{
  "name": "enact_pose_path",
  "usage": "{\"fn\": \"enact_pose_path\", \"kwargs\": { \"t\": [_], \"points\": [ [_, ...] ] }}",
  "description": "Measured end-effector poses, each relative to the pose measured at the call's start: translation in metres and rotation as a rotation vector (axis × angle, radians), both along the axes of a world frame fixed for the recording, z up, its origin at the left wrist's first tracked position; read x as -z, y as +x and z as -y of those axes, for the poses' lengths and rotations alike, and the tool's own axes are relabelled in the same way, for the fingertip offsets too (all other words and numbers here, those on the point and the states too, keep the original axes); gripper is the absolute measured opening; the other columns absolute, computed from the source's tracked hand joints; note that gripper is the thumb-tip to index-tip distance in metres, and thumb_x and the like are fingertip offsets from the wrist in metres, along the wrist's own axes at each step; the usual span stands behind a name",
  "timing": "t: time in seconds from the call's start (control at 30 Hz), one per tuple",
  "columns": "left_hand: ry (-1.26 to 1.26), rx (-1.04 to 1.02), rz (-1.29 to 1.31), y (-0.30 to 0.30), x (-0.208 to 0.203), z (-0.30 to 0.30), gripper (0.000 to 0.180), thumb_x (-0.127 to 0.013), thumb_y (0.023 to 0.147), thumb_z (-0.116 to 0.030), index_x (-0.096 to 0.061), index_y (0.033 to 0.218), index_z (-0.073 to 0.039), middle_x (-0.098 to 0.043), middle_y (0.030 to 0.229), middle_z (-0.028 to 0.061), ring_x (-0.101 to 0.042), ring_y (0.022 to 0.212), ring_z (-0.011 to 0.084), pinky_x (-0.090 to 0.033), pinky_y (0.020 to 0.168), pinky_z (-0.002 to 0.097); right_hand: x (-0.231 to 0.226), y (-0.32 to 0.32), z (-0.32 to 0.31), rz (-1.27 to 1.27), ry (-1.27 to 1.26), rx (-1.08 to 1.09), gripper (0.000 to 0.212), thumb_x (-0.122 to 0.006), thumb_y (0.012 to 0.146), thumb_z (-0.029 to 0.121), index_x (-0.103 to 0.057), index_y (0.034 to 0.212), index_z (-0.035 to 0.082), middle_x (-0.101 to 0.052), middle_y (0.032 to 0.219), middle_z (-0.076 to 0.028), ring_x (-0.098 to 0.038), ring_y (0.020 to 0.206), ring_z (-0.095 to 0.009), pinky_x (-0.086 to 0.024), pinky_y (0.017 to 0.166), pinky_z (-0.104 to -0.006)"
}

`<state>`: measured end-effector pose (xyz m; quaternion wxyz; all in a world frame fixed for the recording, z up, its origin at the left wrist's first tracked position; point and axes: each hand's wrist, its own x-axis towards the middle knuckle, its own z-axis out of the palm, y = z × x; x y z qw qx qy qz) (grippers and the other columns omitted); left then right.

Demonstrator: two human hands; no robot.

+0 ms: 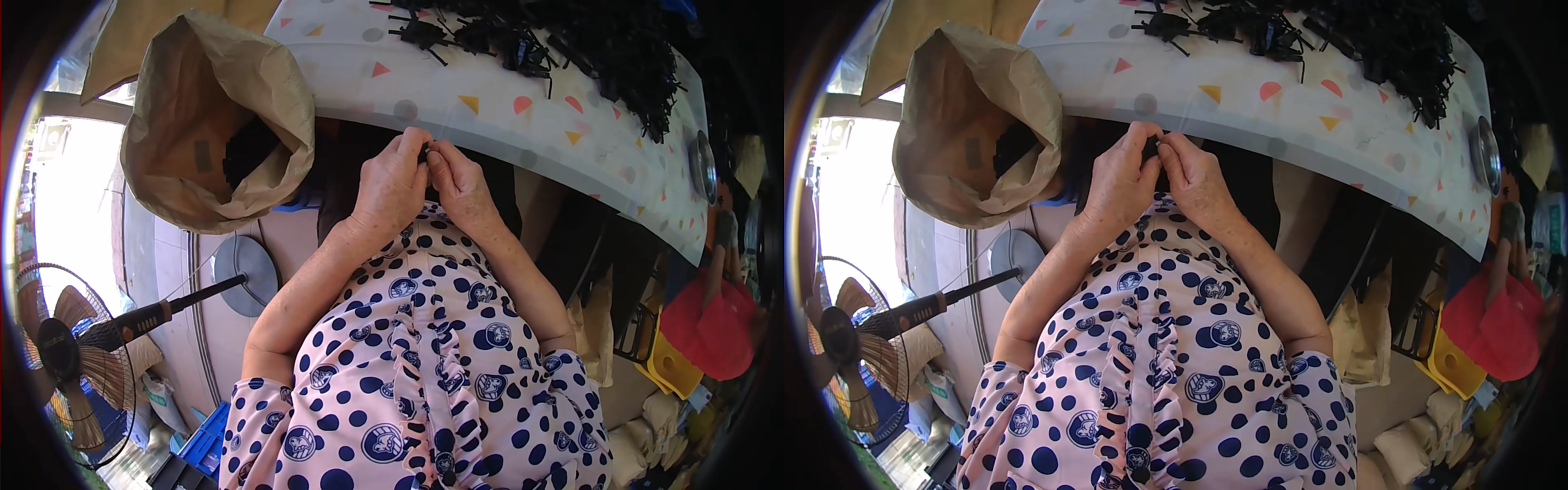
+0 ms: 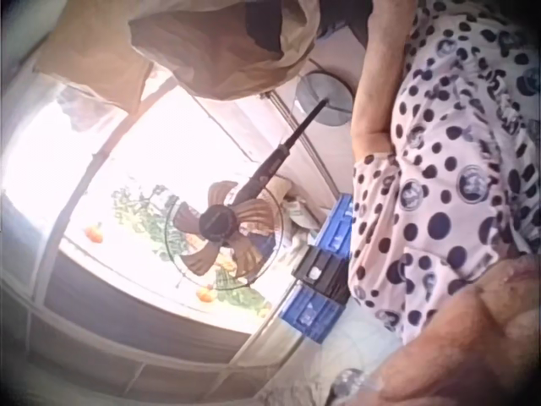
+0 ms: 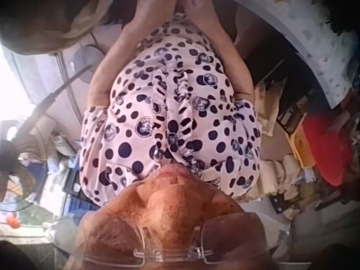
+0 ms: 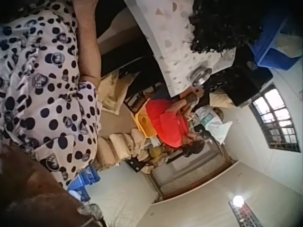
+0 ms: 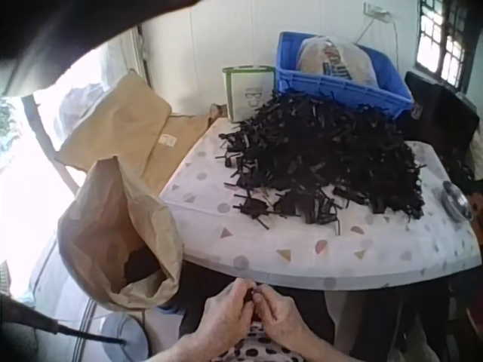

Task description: Assembling small black plastic components by snapping them together at a workspace.

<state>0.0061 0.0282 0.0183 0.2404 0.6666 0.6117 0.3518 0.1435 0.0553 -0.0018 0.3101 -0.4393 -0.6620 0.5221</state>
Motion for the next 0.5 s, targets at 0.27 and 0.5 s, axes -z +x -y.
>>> {"fn": "enact_pose_path", "kwargs": {
  "t": [0.27,0.5],
  "points": [
    [-0.261,0.002,1.087,-0.021,-0.012,-0.007,0.026,-0.051,0.091,-0.006,-0.050,0.117,-0.007,-0.060,0.086,0.0040,-0.056,0.062,0.0103,-0.043,0.056,0.0209,-0.008,0.003,-0.004,-0.302,-0.146,0.038,0.022,-0.049,0.099,0.024,-0.054,0.107,0.004,-0.054,0.072,0.000,-0.042,0.053,-0.003,-0.031,0.046,-0.0167],
    [-0.443,0.106,1.469,-0.033,-0.010,0.004,0.039,-0.046,0.096,-0.010,-0.043,0.135,-0.010,-0.060,0.096,0.0078,-0.057,0.074,0.0144,-0.045,0.062,0.0224,-0.010,0.007,-0.008,-0.483,-0.163,-0.014,0.013,-0.053,0.097,0.017,-0.055,0.104,0.006,-0.059,0.076,-0.001,-0.042,0.049,-0.003,-0.031,0.043,-0.0157]
  ]
}}
